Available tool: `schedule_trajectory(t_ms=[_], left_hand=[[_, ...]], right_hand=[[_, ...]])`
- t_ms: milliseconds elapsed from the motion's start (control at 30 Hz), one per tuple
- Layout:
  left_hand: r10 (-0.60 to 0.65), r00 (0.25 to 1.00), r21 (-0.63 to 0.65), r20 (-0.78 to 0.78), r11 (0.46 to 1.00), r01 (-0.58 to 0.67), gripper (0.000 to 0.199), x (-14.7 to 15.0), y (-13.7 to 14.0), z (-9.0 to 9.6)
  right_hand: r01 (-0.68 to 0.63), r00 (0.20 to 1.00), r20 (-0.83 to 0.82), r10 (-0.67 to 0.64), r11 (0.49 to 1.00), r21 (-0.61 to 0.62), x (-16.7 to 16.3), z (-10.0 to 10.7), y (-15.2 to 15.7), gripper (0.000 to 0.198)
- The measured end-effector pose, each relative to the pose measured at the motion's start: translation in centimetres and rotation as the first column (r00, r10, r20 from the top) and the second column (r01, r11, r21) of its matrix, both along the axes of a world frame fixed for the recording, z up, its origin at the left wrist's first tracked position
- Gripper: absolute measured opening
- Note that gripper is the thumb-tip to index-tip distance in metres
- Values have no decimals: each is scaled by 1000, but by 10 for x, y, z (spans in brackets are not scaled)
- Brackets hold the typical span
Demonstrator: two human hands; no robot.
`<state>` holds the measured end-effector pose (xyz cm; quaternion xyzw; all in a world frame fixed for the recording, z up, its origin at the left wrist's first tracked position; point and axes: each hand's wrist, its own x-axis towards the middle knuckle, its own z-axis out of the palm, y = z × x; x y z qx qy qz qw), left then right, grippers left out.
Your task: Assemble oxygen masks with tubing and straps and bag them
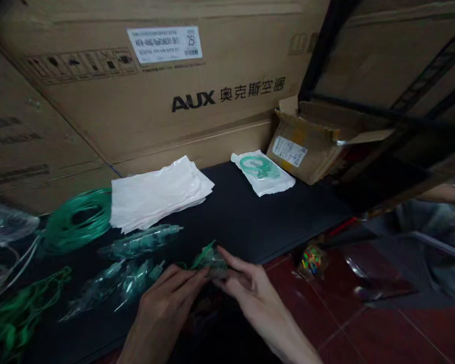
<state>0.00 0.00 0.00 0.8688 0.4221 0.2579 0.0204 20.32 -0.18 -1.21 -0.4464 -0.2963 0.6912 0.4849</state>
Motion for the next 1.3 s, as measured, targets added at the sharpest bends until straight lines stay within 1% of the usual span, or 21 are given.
schedule_trajectory(t_ms=[67, 133, 200, 267, 333, 433, 500, 633, 867, 933, 1033, 1100, 1167, 1300], left_hand=[[-9, 999, 81, 48, 997, 5, 40, 4, 1, 4], [8, 991, 109, 130, 994, -22, 35, 7, 2, 6], [64, 964, 70, 258, 994, -84, 26, 8, 3, 3], [125, 921, -1, 368, 991, -134, 18, 9, 4, -1], [163, 881, -54, 444, 986, -155, 14, 9, 4, -7], [194, 845, -123, 499, 981, -152, 13, 12, 1, -13], [213, 837, -173, 505, 974, -144, 16, 15, 0, -16], [214, 843, -219, 494, 969, -117, 19, 17, 0, -20], [164, 861, -155, 482, 983, -100, 20, 16, 2, -21], [172, 868, -143, 467, 983, -117, 19, 17, 1, -19], [218, 856, -120, 468, 976, -182, 16, 19, 1, -18], [250, 850, -111, 464, 968, -224, 14, 21, 1, -19], [263, 858, -111, 442, 965, -239, 16, 21, 1, -21], [214, 894, -78, 394, 977, -199, 24, 22, 1, -26]], right_hand=[[-90, 996, -5, 90, 995, 37, 2, 8, 2, 52], [-135, 991, 27, 133, 988, 78, 2, 14, 4, 54], [-141, 987, 94, 130, 982, 128, -1, 18, 7, 50], [-90, 983, 176, 60, 982, 167, -6, 19, 10, 38], [-61, 963, 271, 11, 982, 177, -11, 17, 11, 27], [-141, 915, 398, 68, 977, 158, -15, 13, 13, 28], [-187, 899, 424, 109, 971, 148, -16, 10, 14, 30], [-199, 913, 385, 136, 971, 130, -17, 3, 18, 33], [-210, 934, 321, 159, 969, 129, -18, -1, 20, 35], [-213, 937, 309, 162, 967, 137, -18, -1, 19, 35], [-220, 939, 301, 168, 964, 149, -20, 1, 18, 33], [-227, 936, 308, 171, 961, 156, -20, 1, 18, 31], [-236, 929, 327, 173, 958, 164, -20, 2, 18, 28], [-259, 907, 384, 173, 948, 185, -18, 1, 17, 24]])
